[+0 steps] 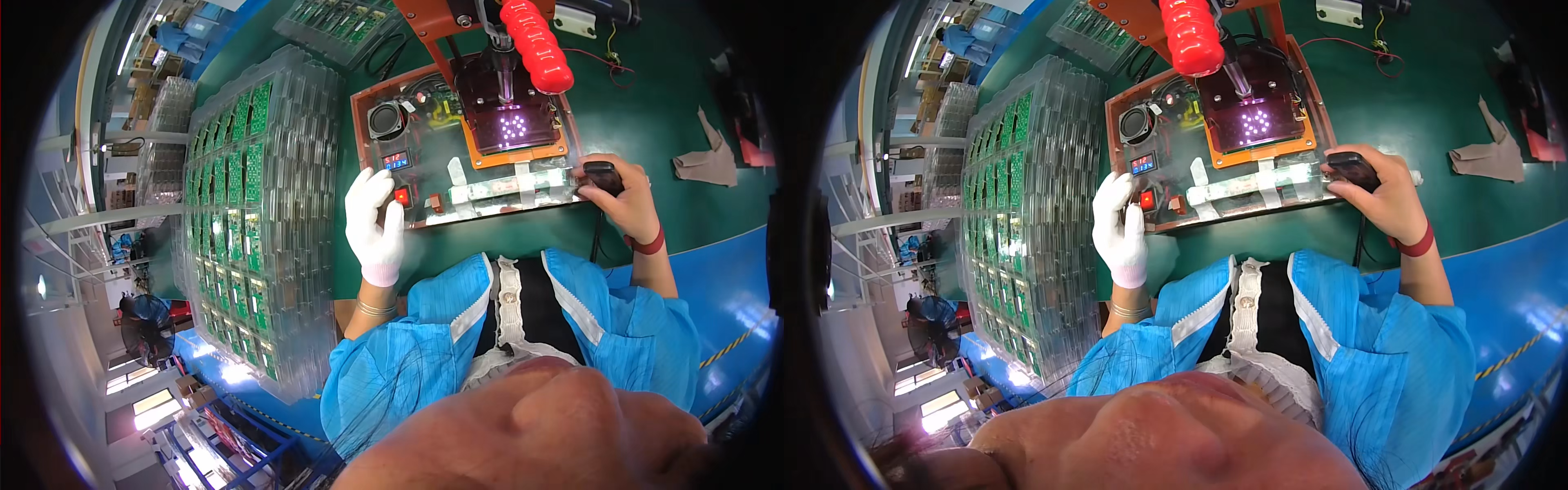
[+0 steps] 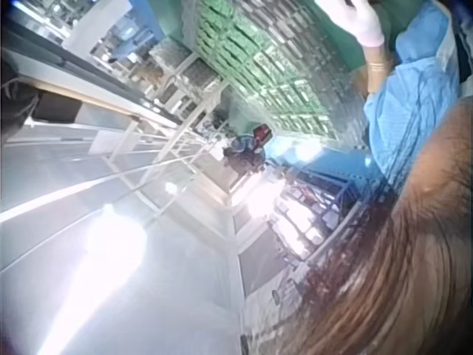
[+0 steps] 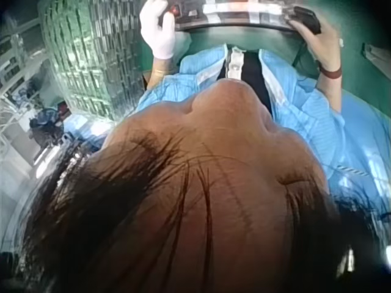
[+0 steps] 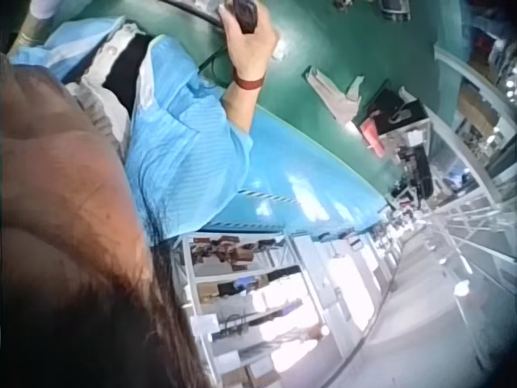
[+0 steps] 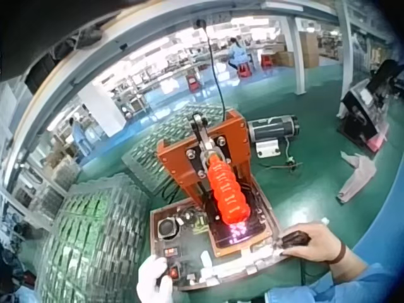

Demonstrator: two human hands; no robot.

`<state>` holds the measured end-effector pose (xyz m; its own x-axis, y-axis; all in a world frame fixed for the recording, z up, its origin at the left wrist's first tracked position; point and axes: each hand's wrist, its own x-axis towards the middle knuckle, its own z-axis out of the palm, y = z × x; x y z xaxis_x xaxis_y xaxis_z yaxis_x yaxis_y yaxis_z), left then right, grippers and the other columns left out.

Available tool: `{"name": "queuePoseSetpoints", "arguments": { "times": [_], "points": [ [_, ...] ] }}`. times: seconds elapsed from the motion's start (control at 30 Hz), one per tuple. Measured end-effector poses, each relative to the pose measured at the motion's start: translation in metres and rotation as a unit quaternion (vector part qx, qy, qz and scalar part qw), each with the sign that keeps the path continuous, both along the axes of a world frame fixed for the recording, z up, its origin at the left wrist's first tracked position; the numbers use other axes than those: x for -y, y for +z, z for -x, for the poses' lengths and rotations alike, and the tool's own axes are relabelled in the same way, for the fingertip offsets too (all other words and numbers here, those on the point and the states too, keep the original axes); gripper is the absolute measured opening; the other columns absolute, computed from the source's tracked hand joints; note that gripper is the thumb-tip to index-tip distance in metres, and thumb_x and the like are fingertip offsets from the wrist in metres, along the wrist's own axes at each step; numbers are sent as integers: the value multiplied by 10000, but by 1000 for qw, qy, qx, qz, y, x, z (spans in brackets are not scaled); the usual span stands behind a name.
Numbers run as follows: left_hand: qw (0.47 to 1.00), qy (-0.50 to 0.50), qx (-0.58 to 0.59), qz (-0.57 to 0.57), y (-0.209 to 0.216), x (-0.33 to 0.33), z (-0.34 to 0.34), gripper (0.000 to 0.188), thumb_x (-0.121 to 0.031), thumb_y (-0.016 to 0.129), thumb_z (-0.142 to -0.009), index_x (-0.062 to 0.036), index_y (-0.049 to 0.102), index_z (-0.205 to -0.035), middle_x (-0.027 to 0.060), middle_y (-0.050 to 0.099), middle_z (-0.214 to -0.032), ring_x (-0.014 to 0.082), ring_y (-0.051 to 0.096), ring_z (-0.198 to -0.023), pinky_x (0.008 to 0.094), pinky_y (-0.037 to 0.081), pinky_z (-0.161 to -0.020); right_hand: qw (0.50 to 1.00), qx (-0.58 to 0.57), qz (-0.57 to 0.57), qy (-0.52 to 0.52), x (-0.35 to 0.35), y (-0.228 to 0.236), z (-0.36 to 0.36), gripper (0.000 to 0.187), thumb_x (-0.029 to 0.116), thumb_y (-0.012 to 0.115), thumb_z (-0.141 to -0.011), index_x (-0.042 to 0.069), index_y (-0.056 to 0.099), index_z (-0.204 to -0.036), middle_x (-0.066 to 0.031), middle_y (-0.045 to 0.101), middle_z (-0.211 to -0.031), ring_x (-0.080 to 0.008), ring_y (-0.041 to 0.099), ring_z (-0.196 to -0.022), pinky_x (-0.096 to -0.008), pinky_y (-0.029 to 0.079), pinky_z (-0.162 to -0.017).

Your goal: Testing electronic components using a test fixture and a handheld device at a manufacturing station.

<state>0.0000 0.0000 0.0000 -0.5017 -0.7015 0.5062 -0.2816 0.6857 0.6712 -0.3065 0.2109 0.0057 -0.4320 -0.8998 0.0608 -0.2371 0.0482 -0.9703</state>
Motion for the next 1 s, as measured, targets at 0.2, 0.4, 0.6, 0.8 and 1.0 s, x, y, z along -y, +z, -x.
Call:
{"name": "queuePoseSetpoints", "arguments": {
  "times": [0.2,0.4,0.6,0.8,1.0],
  "points": [
    [1000,-7,1,9,1,-1,-1,366,12,650,-787,-25,668,-1150,129,664,-1249,321,546,-1284,407,428,-1085,996,-69,26,58,-8,-1,3,388,-56,716,-751,-8,671,-1133,-104,760,-1035,-136,660,-772,-223,522,-745],
    [1000,-9,-13,-5,-1,-1,-3,371,10,654,-786,-24,662,-1156,130,661,-1253,322,542,-1287,406,425,-1087,996,-51,52,55,-11,-11,2,404,-51,721,-736,-6,671,-1134,-100,755,-1058,-119,634,-757,-210,510,-732],
    [1000,-9,-6,1,-2,3,-6,389,3,656,-795,-23,650,-1182,138,639,-1292,320,535,-1297,400,417,-1096,995,58,32,-69,-13,-15,0,400,-40,698,-809,-8,638,-1204,-121,751,-1081,-135,629,-740,-241,530,-746],
    [1000,11,12,-21,-2,5,-6,445,-7,651,-822,-23,611,-1264,151,566,-1396,313,513,-1322,385,403,-1114,935,187,246,-177,0,2,16,360,-55,645,-855,-35,613,-1213,-184,723,-1045,-139,599,-716,-239,508,-679],
    [996,33,51,-63,-4,6,-13,531,-20,649,-842,-24,544,-1363,162,463,-1498,301,459,-1378,371,372,-1145,956,14,254,-145,4,21,0,357,-53,569,-886,-52,588,-1242,-212,696,-1042,-187,584,-723,-273,492,-694]
  ]
}}
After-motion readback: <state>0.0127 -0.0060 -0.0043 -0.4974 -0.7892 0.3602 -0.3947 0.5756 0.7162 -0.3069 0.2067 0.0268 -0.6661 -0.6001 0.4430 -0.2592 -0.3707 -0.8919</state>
